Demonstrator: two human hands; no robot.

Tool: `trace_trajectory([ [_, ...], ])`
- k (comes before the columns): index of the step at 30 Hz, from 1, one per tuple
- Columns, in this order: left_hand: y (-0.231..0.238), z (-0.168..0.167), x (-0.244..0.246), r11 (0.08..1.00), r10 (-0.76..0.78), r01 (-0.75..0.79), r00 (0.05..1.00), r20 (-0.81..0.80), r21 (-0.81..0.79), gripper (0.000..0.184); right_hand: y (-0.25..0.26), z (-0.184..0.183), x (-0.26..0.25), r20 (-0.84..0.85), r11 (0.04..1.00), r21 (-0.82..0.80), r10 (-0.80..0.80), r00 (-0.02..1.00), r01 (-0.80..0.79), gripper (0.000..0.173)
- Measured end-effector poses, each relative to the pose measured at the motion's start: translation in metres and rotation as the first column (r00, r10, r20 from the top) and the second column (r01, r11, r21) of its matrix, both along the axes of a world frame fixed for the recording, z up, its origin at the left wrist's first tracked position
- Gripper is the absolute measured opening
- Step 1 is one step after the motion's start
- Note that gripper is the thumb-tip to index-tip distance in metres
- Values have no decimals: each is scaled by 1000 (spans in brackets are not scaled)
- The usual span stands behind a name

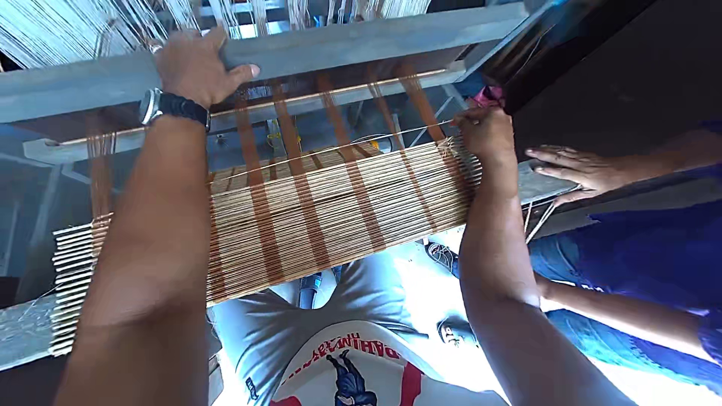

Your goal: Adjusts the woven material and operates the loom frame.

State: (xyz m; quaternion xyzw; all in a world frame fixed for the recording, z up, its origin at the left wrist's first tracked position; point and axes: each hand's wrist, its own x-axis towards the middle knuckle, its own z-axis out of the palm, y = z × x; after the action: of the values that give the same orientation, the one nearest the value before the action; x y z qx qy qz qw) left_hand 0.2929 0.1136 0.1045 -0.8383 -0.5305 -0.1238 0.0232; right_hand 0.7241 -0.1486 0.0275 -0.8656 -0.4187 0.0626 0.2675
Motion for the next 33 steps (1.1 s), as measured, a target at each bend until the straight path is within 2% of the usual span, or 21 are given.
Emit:
trace_trajectory([
  [6, -47, 6, -9, 993, -23, 13, 996, -86, -114, 81, -22, -2, -2, 99, 999, 40, 27, 995, -31, 26],
  [9, -73, -2, -15, 995, -21, 10, 995, -101, -101, 81, -31, 3, -11, 161, 999, 40, 11, 987, -18, 26],
  [13, -106, -5, -19, 996, -1, -8, 995, -102, -89, 79, -52, 10, -11, 154, 1000, 14, -20, 988, 18, 26],
  [22, -177, -8, -31, 999, 15, -20, 994, -105, -45, 84, -80, 5, 9, 146, 998, 47, 39, 989, -46, 25],
  [26, -181, -8, -27, 996, 61, -66, 995, -83, -65, 87, -86, 12, 16, 159, 996, 90, 3, 987, -18, 26],
  [33, -171, -19, -37, 999, 1, 2, 997, -76, 40, 88, -93, -1, 34, 167, 998, 51, 36, 985, -45, 27],
])
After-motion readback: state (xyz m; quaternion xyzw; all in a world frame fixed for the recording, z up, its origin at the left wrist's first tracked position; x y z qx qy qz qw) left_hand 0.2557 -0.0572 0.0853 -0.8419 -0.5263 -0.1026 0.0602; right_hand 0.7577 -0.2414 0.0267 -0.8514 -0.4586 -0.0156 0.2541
